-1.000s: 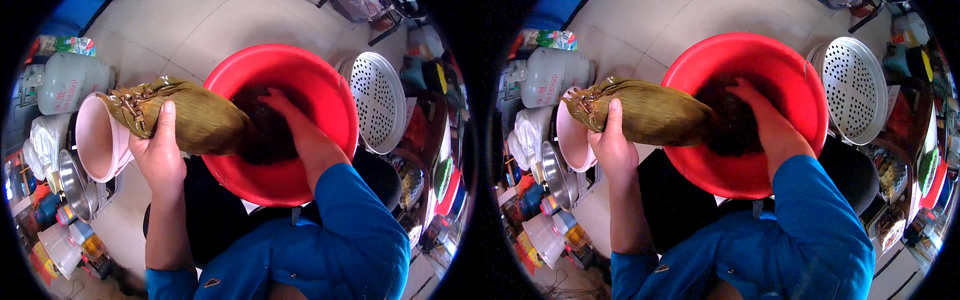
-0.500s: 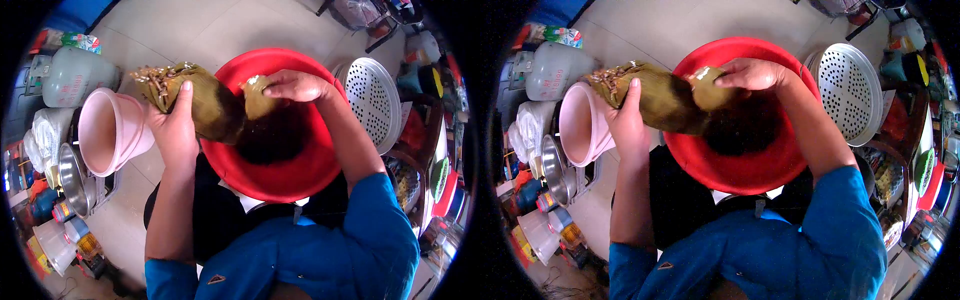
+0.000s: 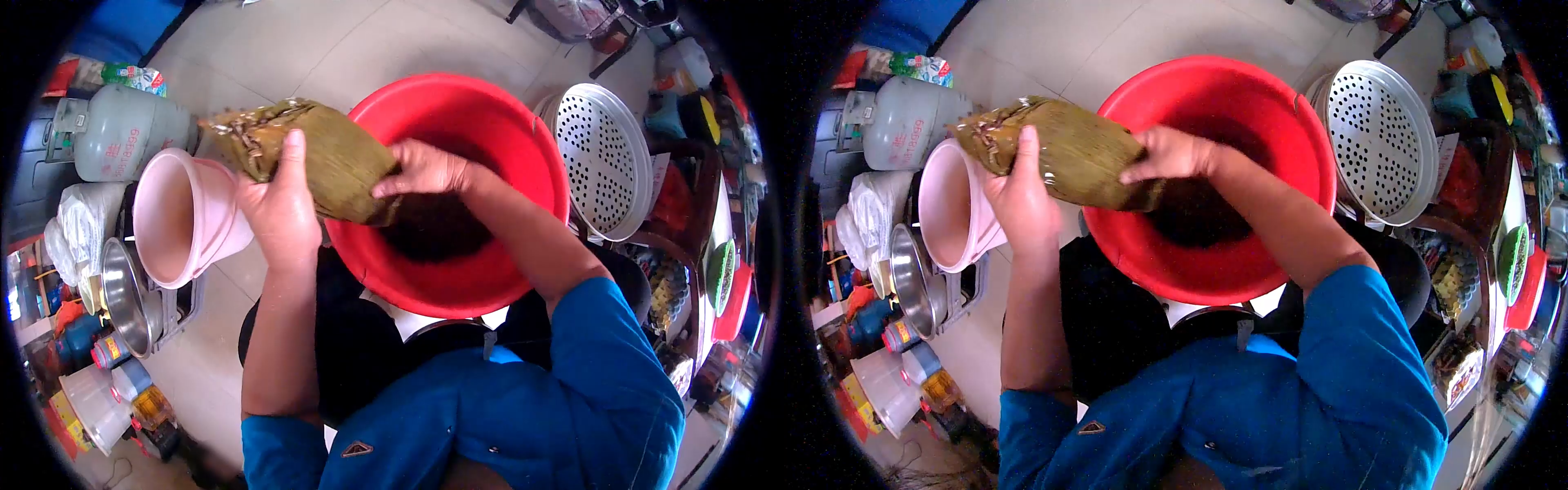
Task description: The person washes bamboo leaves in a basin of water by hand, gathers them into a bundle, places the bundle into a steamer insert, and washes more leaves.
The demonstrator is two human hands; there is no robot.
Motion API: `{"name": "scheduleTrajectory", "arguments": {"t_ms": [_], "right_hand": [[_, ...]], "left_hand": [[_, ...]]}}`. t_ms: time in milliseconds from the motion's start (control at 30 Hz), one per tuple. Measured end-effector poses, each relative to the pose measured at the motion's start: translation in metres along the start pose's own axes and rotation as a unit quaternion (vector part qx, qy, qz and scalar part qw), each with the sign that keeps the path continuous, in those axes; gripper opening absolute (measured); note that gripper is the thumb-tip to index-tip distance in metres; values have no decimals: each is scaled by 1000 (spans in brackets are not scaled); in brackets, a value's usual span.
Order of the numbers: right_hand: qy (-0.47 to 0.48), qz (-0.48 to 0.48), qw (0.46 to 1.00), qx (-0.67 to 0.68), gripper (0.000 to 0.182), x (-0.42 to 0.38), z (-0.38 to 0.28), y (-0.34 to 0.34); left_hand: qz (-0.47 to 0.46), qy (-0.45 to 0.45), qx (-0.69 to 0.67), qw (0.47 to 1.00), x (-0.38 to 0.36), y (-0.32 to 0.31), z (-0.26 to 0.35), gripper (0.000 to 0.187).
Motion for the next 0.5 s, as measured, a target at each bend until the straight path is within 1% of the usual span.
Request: {"name": "scheduleTrajectory", "arguments": {"t_ms": [67, 100, 133, 167, 233, 267, 300, 333, 367, 400, 467, 500], "right_hand": [[-75, -34, 995, -52, 24, -4, 89, 13], [-143, -72, 975, -154, 24, -15, 121, 18], [-210, -109, 938, -252, 24, -28, 141, 25], [-212, -109, 939, -250, 24, -37, 149, 36], [-314, -23, 910, -271, 30, -52, 171, 71], [-317, -28, 909, -268, 30, -49, 184, 75], [-175, 152, 920, -317, 31, -35, 184, 102], [-21, 325, 879, -348, 33, -37, 161, 118], [-21, 326, 879, -348, 33, -31, 168, 116], [-30, 344, 837, -425, 37, -22, 162, 106], [-39, 360, 788, -498, 41, -17, 145, 104], [-76, 341, 881, -320, 43, -16, 152, 112]], "left_hand": [[14, 31, -14, 999, 6, 9, -5, 20], [15, 33, -14, 999, 7, 12, -4, 20], [13, 47, 4, 999, 7, 14, -3, 20], [10, 61, 22, 998, 7, 16, -1, 21], [14, 65, 12, 998, 8, 19, 4, 21], [21, 67, 2, 998, 7, 22, 4, 20], [12, 68, 10, 998, 6, 22, 4, 19], [12, 68, 11, 998, 5, 22, 2, 19], [-9, 66, 38, 997, 4, 20, 1, 22], [-31, 63, 64, 995, 3, 17, -1, 25], [-40, 64, 75, 994, 5, 14, -4, 25], [-49, 64, 71, 994, 6, 13, -5, 24]]}}
Point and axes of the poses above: each hand's wrist, its own x-axis towards the middle knuckle, its own y-axis out of the back of the hand, z = x × y, the point moved 7 cm from there along x, towards the middle knuckle, and after that the axes turned 6 degrees about x, right-handed, at the moved point
